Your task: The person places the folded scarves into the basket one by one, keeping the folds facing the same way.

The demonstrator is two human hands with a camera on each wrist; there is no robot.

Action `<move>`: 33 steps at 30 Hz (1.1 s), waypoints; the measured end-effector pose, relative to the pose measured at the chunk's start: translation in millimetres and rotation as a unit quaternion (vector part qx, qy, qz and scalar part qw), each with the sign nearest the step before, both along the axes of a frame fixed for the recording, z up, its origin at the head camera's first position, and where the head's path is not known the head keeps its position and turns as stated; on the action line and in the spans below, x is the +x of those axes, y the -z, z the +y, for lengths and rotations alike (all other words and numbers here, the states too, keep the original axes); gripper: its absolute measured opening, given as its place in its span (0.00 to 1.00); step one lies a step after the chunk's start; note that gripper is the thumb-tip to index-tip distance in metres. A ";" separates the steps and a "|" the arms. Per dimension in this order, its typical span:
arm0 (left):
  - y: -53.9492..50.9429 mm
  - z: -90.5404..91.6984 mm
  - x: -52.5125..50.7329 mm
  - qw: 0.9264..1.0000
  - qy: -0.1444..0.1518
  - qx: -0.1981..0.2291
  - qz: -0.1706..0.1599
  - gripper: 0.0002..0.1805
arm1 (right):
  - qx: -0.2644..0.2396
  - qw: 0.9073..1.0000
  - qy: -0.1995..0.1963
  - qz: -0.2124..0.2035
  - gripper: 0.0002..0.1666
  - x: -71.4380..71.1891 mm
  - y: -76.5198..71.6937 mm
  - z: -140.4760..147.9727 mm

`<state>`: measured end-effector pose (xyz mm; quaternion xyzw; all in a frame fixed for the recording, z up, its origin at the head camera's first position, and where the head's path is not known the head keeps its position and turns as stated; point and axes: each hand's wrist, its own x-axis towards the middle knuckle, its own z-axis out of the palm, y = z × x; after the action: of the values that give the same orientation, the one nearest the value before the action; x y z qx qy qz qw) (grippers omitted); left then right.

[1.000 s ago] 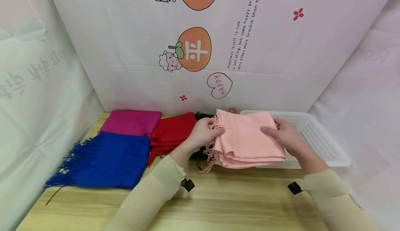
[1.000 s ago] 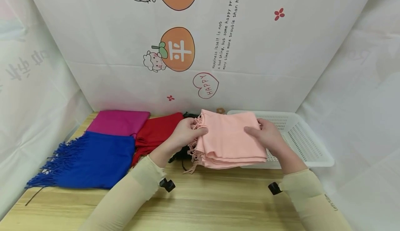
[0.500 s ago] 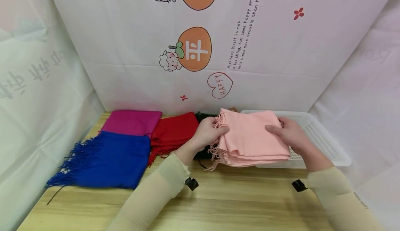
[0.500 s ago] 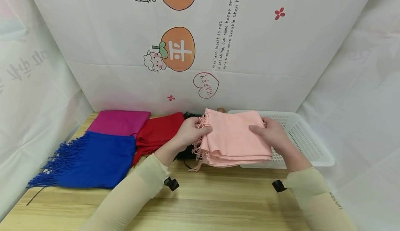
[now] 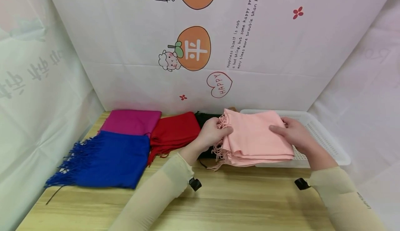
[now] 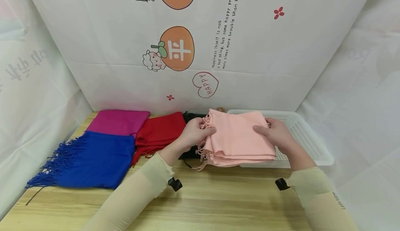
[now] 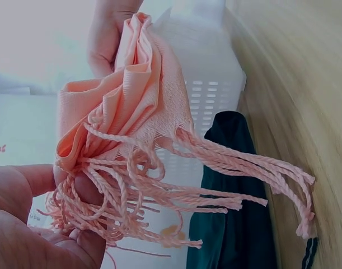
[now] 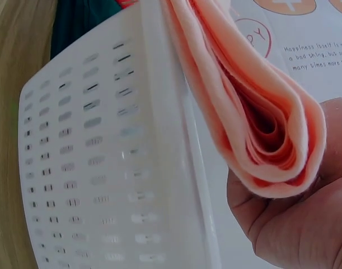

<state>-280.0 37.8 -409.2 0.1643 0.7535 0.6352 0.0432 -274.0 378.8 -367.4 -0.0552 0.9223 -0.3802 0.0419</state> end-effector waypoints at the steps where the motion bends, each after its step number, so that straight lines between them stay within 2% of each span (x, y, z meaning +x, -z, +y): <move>1: -0.1 1.2 0.0 1.000 0.000 -0.002 0.000 0.10 | 0.003 1.000 -0.001 0.001 0.47 0.0 -0.2 1.4; 7: -1.1 10.8 -0.3 1.000 -0.005 -0.008 -0.001 0.11 | -0.009 1.000 0.003 -0.003 0.48 -0.5 -1.2 9.2; 23: -4.5 28.4 0.8 0.999 0.012 -0.033 -0.002 0.10 | -0.031 0.999 0.019 -0.008 0.49 1.8 1.7 26.6; 33: -8.6 39.3 0.9 0.999 0.015 -0.051 -0.004 0.12 | -0.011 0.999 0.034 -0.007 0.50 2.2 2.1 36.4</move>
<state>-279.1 77.1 -400.7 0.1703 0.7820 0.5962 0.0637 -271.8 415.1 -369.5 -0.0217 0.9189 -0.3923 0.0348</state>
